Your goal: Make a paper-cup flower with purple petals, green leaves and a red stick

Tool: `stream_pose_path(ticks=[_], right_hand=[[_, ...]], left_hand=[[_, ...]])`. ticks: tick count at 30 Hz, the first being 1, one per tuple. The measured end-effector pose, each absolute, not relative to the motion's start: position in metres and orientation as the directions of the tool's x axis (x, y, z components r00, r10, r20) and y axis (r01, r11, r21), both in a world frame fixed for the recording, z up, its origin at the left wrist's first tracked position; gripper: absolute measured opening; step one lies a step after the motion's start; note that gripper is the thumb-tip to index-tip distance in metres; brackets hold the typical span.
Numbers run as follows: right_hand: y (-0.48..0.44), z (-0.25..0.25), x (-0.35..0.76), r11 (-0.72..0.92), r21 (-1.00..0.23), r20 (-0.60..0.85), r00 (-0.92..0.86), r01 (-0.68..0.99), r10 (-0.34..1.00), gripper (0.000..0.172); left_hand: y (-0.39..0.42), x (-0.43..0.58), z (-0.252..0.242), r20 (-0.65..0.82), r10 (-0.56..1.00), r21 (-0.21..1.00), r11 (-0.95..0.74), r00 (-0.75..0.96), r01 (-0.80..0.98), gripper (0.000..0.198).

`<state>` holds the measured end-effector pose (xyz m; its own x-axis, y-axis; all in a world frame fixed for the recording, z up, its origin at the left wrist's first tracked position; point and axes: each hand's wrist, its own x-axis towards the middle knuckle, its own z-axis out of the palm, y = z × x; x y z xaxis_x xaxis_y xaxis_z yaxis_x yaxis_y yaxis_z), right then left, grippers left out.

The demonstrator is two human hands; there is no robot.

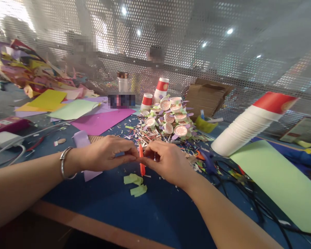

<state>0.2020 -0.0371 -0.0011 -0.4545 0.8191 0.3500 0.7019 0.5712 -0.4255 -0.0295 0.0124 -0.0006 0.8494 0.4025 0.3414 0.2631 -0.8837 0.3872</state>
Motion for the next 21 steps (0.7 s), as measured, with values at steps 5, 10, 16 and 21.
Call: stream_pose_path(ticks=[5,10,16,21], right_hand=[[-0.038,-0.001,0.204,0.543,-0.477,0.338,-0.427,0.691,0.839,0.031],[-0.037,-0.001,0.206,0.542,-0.500,0.324,-0.434,0.675,0.841,0.029],[-0.034,-0.002,0.207,0.549,-0.506,0.318,-0.448,0.665,0.836,0.027],[-0.033,-0.002,0.208,0.547,-0.513,0.305,-0.456,0.661,0.836,0.028]], left_hand=[[0.010,-0.026,-0.005,0.422,0.338,0.282,-0.931,0.841,0.232,0.011],[0.006,-0.024,-0.007,0.483,0.312,0.240,-0.946,0.818,0.219,0.009],[0.003,-0.021,-0.008,0.517,0.297,0.217,-0.953,0.803,0.213,0.009],[0.001,-0.019,-0.009,0.510,0.309,0.216,-0.949,0.803,0.228,0.010]])
